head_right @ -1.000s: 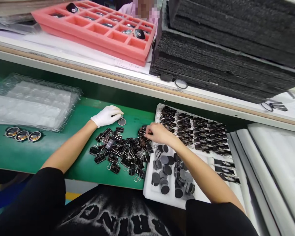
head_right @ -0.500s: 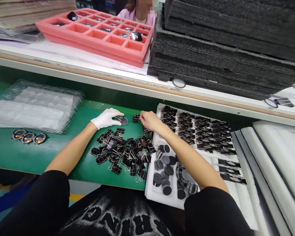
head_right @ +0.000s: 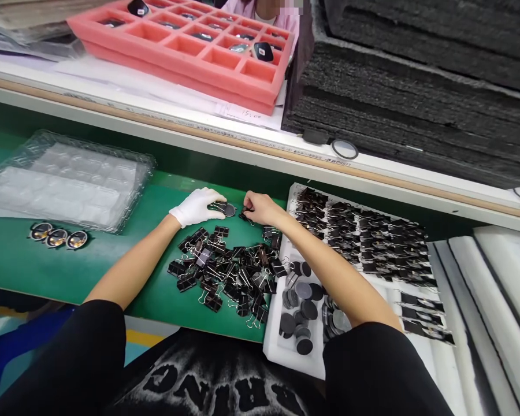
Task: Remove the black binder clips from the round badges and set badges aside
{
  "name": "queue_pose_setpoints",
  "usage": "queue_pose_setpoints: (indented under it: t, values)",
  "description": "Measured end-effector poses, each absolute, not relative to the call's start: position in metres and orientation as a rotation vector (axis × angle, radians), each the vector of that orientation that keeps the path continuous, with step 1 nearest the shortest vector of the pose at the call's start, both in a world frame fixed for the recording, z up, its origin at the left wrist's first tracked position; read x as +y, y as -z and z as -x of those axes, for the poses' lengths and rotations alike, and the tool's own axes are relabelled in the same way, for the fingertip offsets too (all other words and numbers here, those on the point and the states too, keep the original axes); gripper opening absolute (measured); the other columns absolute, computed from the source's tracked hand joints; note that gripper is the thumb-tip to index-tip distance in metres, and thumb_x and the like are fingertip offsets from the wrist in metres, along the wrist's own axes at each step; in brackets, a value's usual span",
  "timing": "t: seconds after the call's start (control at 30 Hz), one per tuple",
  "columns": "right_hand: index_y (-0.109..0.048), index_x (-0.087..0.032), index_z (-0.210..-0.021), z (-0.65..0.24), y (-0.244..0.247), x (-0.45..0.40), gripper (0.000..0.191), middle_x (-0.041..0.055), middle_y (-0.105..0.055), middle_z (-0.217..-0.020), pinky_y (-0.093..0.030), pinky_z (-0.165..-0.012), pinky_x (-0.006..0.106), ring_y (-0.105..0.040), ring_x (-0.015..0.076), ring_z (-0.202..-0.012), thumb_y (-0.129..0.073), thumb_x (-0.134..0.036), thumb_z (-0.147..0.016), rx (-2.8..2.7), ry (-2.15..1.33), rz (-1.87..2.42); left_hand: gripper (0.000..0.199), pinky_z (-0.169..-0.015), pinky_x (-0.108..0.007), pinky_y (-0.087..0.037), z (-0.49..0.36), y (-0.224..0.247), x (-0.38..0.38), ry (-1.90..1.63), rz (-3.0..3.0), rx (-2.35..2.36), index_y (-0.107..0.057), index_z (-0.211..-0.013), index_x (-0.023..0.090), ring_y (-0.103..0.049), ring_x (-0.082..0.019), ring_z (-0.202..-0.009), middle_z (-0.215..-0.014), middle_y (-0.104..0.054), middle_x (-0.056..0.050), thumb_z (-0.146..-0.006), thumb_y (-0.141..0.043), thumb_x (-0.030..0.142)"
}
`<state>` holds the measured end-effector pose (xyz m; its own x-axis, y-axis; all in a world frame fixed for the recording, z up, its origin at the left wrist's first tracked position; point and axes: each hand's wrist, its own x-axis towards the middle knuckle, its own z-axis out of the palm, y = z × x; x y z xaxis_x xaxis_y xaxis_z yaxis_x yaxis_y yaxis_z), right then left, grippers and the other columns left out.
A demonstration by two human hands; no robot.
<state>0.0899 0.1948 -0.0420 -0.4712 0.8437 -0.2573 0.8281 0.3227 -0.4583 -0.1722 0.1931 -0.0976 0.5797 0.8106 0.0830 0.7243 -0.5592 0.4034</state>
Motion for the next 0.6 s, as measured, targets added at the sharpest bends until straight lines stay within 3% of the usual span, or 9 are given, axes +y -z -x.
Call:
queue_pose_setpoints:
  t: [0.17,0.33,0.47,0.6]
  values:
    - [-0.057,-0.019,-0.125,-0.098,0.052,0.182,0.057,0.0154,-0.068,-0.125,-0.056,-0.097,0.047,-0.067,0.0318,-0.115,-0.085,-0.040,-0.080,-2.452,-0.775,1.668,0.055,-0.101,-0.042,-0.049,0.172,0.099,0.194,-0.349,-2.477,1.239,-0.070,-0.133,0.025,-0.065,-0.031,-0.120,-0.130,-0.074,-0.007,-0.090,-0.071,0.060]
    - [-0.057,-0.020,-0.130,-0.097,0.055,0.179,0.054,0.0124,-0.072,-0.123,-0.057,-0.098,0.044,-0.070,0.0284,-0.111,-0.082,-0.024,-0.082,-2.461,-0.850,1.645,0.056,-0.100,-0.043,-0.049,0.172,0.099,0.195,-0.354,-2.467,1.236,-0.070,-0.134,0.025,-0.065,-0.032,-0.120,-0.129,-0.074,-0.008,-0.091,-0.070,0.060]
    - [-0.057,-0.020,-0.129,-0.093,0.057,0.179,0.054,0.0121,-0.070,-0.127,-0.054,-0.104,0.046,-0.067,0.0287,-0.120,-0.081,-0.019,-0.081,-2.519,-0.836,1.484,0.053,-0.100,-0.042,-0.049,0.173,0.099,0.195,-0.394,-2.436,1.240,-0.071,-0.131,0.025,-0.066,-0.031,-0.119,-0.127,-0.074,-0.007,-0.091,-0.071,0.058]
    - [-0.055,-0.022,-0.139,-0.090,0.052,0.179,0.067,0.0162,-0.058,-0.145,-0.045,-0.114,0.055,-0.054,0.0357,-0.138,-0.084,-0.037,-0.080,-2.522,-0.872,1.480,0.052,-0.100,-0.042,-0.049,0.174,0.098,0.196,-0.395,-2.419,1.238,-0.071,-0.131,0.024,-0.065,-0.031,-0.119,-0.128,-0.074,-0.008,-0.091,-0.071,0.056]
